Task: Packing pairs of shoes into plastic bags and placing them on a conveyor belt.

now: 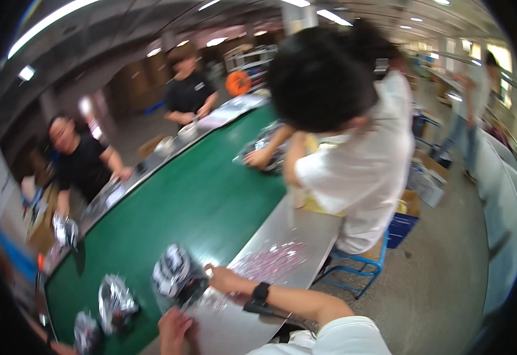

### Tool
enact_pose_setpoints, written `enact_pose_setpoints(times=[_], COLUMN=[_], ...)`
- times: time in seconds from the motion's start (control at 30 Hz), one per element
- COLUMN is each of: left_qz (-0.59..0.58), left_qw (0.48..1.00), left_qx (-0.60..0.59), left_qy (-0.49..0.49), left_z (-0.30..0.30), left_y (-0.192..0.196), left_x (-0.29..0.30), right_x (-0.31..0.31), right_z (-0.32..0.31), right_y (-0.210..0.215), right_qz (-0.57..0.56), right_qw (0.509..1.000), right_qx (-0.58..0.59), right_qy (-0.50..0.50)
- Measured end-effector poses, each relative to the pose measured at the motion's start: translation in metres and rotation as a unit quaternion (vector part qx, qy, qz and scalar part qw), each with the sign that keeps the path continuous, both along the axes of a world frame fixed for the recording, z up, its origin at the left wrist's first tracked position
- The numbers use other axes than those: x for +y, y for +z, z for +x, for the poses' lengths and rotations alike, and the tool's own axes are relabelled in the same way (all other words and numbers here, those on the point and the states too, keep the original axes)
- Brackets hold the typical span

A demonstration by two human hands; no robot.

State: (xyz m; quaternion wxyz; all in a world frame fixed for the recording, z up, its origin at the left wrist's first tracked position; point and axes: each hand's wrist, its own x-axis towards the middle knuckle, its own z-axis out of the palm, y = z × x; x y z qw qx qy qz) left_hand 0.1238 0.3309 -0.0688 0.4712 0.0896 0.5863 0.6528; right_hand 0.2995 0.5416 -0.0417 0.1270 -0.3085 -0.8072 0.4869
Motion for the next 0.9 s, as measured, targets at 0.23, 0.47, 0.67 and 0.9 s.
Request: enact_pose_setpoints(times=[0.23, 0.47, 0.67, 0.9], left_qz=[-0.012, 0.006, 0.032, 0.003], left_qw=[0.997, 0.995, 0.998, 0.990], left_qx=[-0.057, -0.086, -0.003, 0.139], left_qy=[0.055, 0.046, 0.049, 0.032], left_z=[0.016, 0.039, 0.045, 0.046], left_y=[0.025, 0.025, 0.023, 0.020], left_x=[-0.025, -0.046, -0.051, -0.049], right_x=[0.012, -0.066, -0.100, -0.103], right_z=[0.026, -0.012, -0.047, -0.069], right_y=[0.016, 0.036, 0.017, -0.019], right_qz=[0.022, 0.339, 0.276, 0.249], right_qw=[0.998, 0.922, 0.926, 0.890], right_qx=[0.058, 0.136, 0.118, 0.295], right_qy=[-0.006, 0.124, 0.230, 0.242])
